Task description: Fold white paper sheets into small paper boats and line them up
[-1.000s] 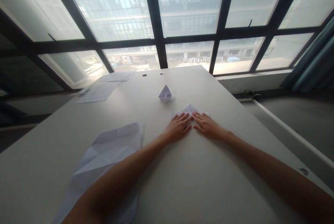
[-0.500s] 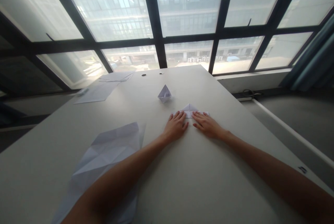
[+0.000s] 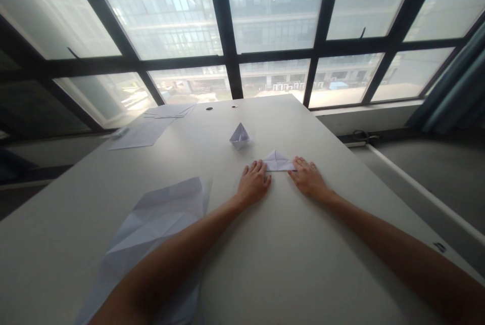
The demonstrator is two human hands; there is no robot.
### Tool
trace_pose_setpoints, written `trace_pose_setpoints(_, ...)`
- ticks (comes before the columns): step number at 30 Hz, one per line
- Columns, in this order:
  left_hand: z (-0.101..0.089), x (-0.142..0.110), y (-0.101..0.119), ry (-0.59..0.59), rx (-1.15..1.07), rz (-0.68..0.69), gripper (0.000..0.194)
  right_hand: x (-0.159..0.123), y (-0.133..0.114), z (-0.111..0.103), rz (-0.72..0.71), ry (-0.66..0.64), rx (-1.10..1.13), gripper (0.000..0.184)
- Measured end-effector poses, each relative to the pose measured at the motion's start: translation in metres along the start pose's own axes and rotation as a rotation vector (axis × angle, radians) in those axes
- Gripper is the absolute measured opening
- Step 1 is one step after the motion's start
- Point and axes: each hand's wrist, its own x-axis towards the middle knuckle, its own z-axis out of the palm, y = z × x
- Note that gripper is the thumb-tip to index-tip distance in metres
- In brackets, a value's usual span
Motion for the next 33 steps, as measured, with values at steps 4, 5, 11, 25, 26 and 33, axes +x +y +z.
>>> trace_pose_setpoints(4, -0.002, 0.002, -0.006, 0.038, -0.036, 0.009, 0.039, 0.002, 0.005, -0.005, -0.020, 0.076, 0.057, 0.036)
trace_pose_setpoints(5, -0.003, 0.002, -0.008, 0.057, -0.046, 0.017, 0.035, 0.003, 0.006, -0.007, -0.045, 0.094, 0.083, 0.032)
trace_pose_setpoints(11, -0.005, 0.005, -0.016, 0.122, -0.121, 0.035, 0.031, 0.003, 0.006, -0.012, -0.163, 0.149, 0.191, 0.026)
trace_pose_setpoints(25, -0.004, 0.005, -0.015, 0.116, -0.152, 0.025, 0.045, 0.000, -0.003, -0.014, -0.199, 0.133, 0.275, 0.035)
trace_pose_setpoints(26, -0.004, 0.005, -0.015, 0.119, -0.159, 0.021, 0.045, 0.000, -0.003, -0.014, -0.207, 0.135, 0.290, 0.036)
trace_pose_setpoints(33, -0.009, 0.004, -0.013, 0.160, -0.218, 0.025, 0.048, -0.003, -0.005, -0.015, -0.226, 0.156, 0.364, 0.046)
